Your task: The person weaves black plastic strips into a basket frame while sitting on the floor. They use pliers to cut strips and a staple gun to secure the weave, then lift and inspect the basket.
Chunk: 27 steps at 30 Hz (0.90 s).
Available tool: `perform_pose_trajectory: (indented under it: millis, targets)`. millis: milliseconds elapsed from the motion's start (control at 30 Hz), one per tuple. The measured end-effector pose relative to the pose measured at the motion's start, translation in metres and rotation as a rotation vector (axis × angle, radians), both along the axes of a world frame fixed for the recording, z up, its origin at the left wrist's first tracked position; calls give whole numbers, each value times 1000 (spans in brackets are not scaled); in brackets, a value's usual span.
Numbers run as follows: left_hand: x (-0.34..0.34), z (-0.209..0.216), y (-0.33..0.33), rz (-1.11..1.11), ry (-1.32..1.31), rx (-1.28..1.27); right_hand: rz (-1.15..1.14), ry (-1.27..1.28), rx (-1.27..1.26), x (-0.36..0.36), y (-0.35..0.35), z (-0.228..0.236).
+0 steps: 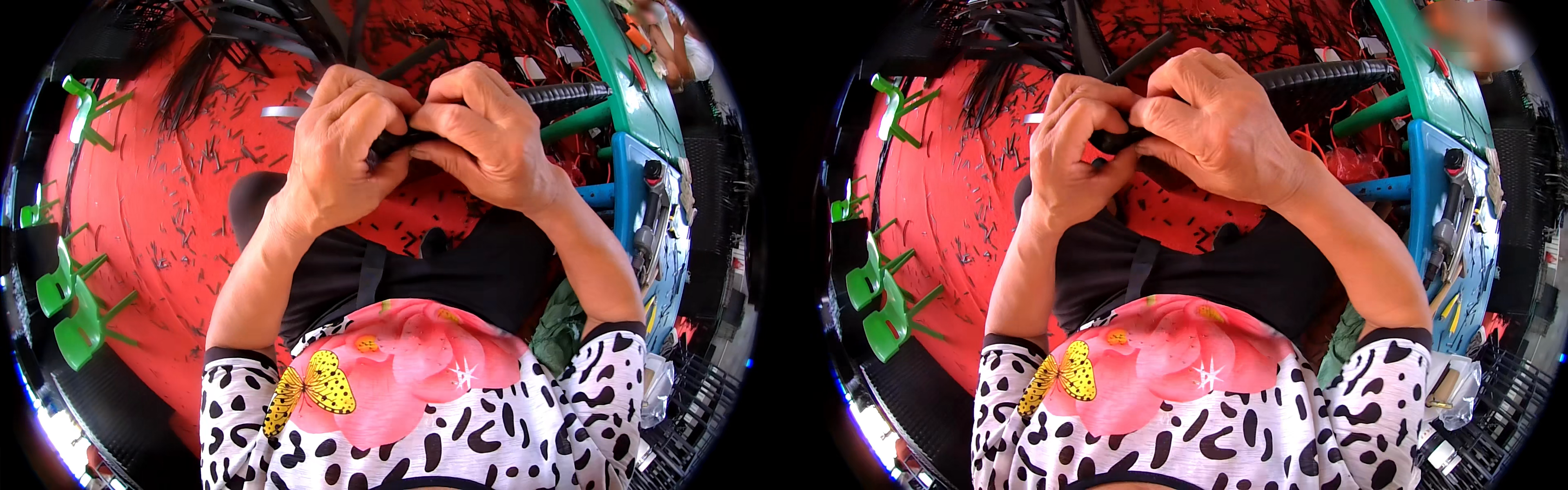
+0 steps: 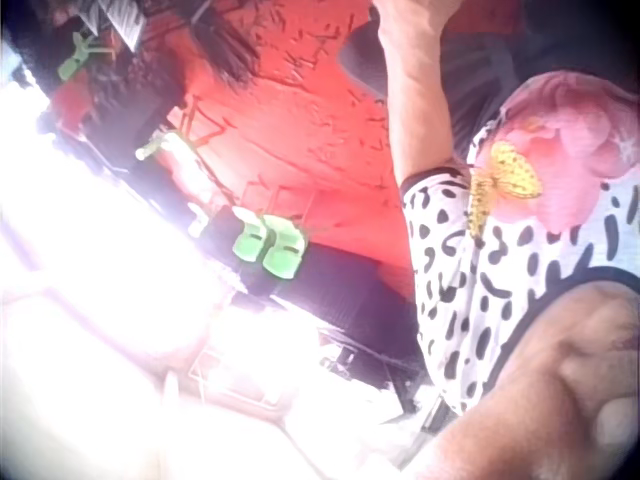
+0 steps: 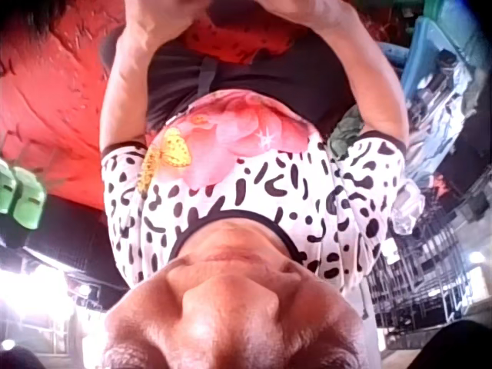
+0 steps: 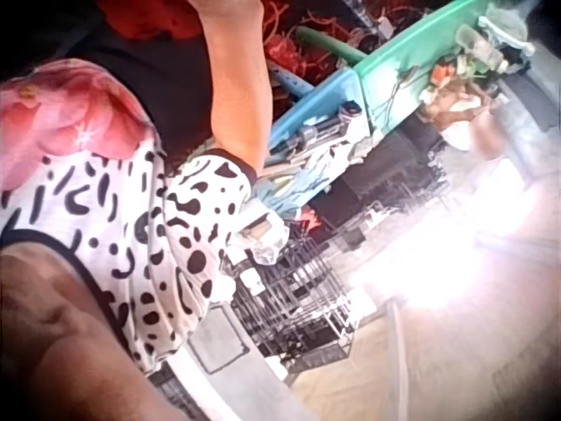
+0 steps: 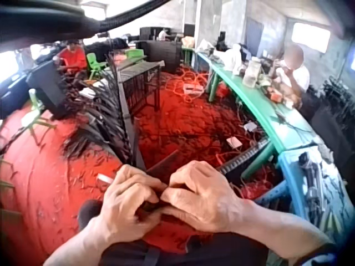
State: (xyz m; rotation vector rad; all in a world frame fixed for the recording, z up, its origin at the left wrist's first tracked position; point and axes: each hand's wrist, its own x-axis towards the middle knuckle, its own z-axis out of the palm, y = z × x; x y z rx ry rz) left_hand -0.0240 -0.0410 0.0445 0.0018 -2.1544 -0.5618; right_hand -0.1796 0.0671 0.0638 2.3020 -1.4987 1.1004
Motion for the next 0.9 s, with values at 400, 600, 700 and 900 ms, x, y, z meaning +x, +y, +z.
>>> perform_pose_trajectory:
  millis: [400, 600, 700, 900]
  targets:
    - [2, -3, 0, 17, 16, 9, 77, 21, -79, 14, -4, 10]
    - [0, -6, 4, 18, 37, 46, 60, -270, 73, 11, 0, 7]
    - [0, -5, 4, 28, 42, 24, 68, -179, 96, 11, 0, 16]
    - [0, -4, 1, 20, 37, 12, 75, 53, 107, 12, 0, 24]
